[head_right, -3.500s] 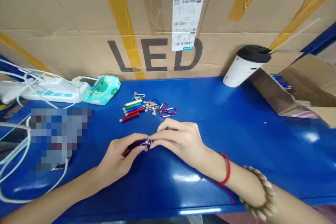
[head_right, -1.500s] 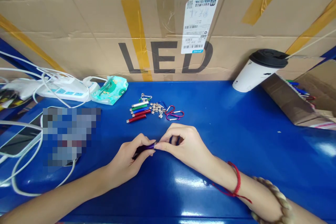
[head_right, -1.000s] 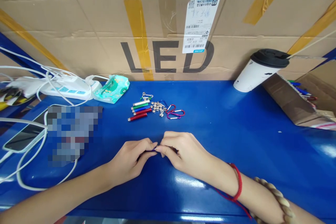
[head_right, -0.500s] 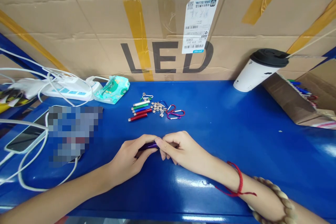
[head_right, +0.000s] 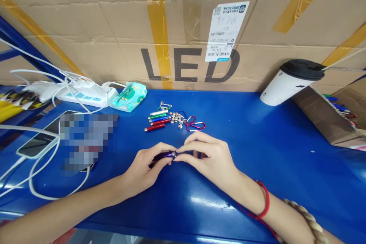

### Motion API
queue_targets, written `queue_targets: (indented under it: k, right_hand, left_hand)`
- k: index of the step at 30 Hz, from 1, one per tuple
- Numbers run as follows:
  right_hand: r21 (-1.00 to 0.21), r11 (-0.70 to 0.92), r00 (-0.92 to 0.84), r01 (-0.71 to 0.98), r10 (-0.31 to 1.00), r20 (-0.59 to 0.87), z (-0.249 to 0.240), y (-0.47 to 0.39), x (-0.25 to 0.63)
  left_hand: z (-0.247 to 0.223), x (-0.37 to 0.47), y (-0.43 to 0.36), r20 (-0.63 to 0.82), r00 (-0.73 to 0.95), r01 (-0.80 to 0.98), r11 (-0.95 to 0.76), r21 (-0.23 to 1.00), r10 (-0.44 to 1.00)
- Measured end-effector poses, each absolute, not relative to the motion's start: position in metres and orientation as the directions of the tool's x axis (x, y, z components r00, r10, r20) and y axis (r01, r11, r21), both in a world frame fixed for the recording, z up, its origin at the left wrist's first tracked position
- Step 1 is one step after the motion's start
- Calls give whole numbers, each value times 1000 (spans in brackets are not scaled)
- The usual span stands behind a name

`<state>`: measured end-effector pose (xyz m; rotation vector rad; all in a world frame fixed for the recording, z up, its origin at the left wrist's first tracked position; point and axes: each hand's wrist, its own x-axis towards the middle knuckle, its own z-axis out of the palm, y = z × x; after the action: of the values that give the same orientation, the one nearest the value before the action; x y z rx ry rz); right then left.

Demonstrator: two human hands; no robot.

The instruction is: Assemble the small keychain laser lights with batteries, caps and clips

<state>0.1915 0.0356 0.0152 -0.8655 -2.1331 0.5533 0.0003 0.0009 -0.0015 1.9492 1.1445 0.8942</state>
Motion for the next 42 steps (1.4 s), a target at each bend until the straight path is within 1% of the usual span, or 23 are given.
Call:
queue_targets:
  k: [3, 6, 11, 13, 16, 20, 23, 26, 29, 32, 35, 37, 39, 42]
  right_hand:
    - [-625, 662, -489, 414, 741, 461, 16, 37, 192]
    - [-620, 669, -514, 410, 731, 449, 16, 37, 194]
    - [-564, 732, -574, 382, 666, 477, 15, 36, 197]
    - [-560, 745, -587, 362, 649, 484, 15, 36, 198]
    - [-631, 710, -588, 312, 666, 458, 14, 36, 197]
    - [-761, 583, -604, 286, 726, 329, 11, 38, 194]
    - [-790, 533, -613, 303, 744, 267, 8, 39, 194]
    - [-764, 583, -639, 277, 705, 307, 6, 37, 195]
    - [-697, 669, -672, 259, 643, 367, 6, 35, 197]
    - [-681, 680, -669, 272, 642, 374, 6, 33, 197]
    - [-756, 584, -624, 294, 717, 311, 8, 33, 193]
    - [-823, 469, -588, 320, 780, 215, 11, 33, 190]
    - [-890, 313, -553, 332, 829, 85, 13, 32, 186]
    - [-950, 46, -513, 309, 849, -126, 17, 29, 183]
  left_hand:
    - [-2, 0, 1, 225, 392, 408, -387, 827, 892]
    - [-4, -1, 0, 207, 419, 387, -380, 840, 884]
    - [-5, -2, -1, 157, 444, 347, -331, 877, 882]
    - [-4, -3, 0, 136, 461, 344, -317, 884, 877]
    - [-3, -4, 0, 91, 499, 361, -303, 882, 862]
    - [-2, -6, 1, 55, 544, 396, -315, 863, 837]
    - [-3, -7, 1, 68, 568, 381, -335, 862, 820]
    - [-5, -7, 1, 102, 567, 365, -360, 859, 817]
    - [-6, -6, 0, 146, 550, 357, -389, 849, 823]
    - [-7, -4, 0, 184, 523, 353, -408, 842, 832]
    - [-8, -3, -1, 210, 503, 350, -420, 837, 838]
    - [-9, -3, -2, 233, 492, 348, -436, 830, 839]
    - [-10, -3, -3, 263, 480, 348, -457, 819, 837]
    - [-11, -3, -5, 307, 458, 342, -485, 805, 834]
